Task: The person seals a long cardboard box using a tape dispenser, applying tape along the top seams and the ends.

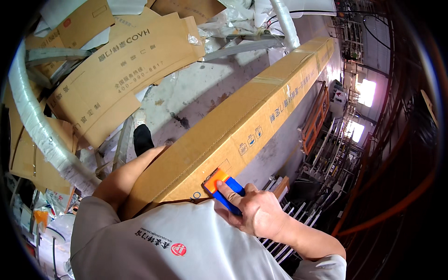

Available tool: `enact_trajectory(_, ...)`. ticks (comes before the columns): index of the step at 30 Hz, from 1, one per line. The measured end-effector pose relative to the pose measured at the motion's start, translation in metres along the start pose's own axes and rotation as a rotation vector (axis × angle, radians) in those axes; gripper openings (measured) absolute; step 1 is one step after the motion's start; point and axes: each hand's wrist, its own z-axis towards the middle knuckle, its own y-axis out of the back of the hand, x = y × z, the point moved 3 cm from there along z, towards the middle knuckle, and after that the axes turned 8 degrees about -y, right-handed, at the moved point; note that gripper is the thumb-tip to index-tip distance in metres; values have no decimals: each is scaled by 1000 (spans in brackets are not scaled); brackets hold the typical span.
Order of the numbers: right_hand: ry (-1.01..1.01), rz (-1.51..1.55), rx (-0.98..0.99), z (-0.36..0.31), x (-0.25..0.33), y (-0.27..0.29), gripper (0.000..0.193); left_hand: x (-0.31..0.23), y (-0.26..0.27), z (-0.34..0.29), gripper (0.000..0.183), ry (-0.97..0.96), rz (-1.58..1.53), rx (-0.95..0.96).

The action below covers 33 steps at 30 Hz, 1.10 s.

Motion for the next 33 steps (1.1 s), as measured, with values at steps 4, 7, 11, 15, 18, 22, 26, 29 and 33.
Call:
enact_trajectory(4, 32, 0, 4, 1, -1, 0, 59, 3, 15, 4, 34, -131, 463, 47)
enact_trajectory(7, -23, 58, 42, 0, -2, 4, 58, -45, 14, -6, 36, -254, 705, 85)
enact_trajectory(11, -43, 99, 76, 3, -6, 4, 56, -99, -30, -28, 49, -302, 714, -115)
enact_trajectory(15, -58, 133, 20, -12, -13, -11, 56, -88, -41, -38, 47, 74, 4, -183)
enact_trajectory(18, -84, 113, 36, -27, -21, -22, 57, -77, -43, -44, 50, -4, -89, -44)
enact_trajectory(22, -11, 208, -7, -24, -34, -37, 57, -92, -60, -63, 55, -47, 74, -268)
enact_trajectory(26, 52, 251, -54, -31, -43, -46, 57, -129, -80, -100, 40, -178, 1321, -571)
enact_trajectory(29, 124, 274, -129, -35, -52, -52, 60, -127, -169, -156, 52, -400, 1336, -574)
enact_trajectory(33, 184, 313, -188, -35, -61, -68, 65, -65, -236, -173, 65, -787, 1971, -651)
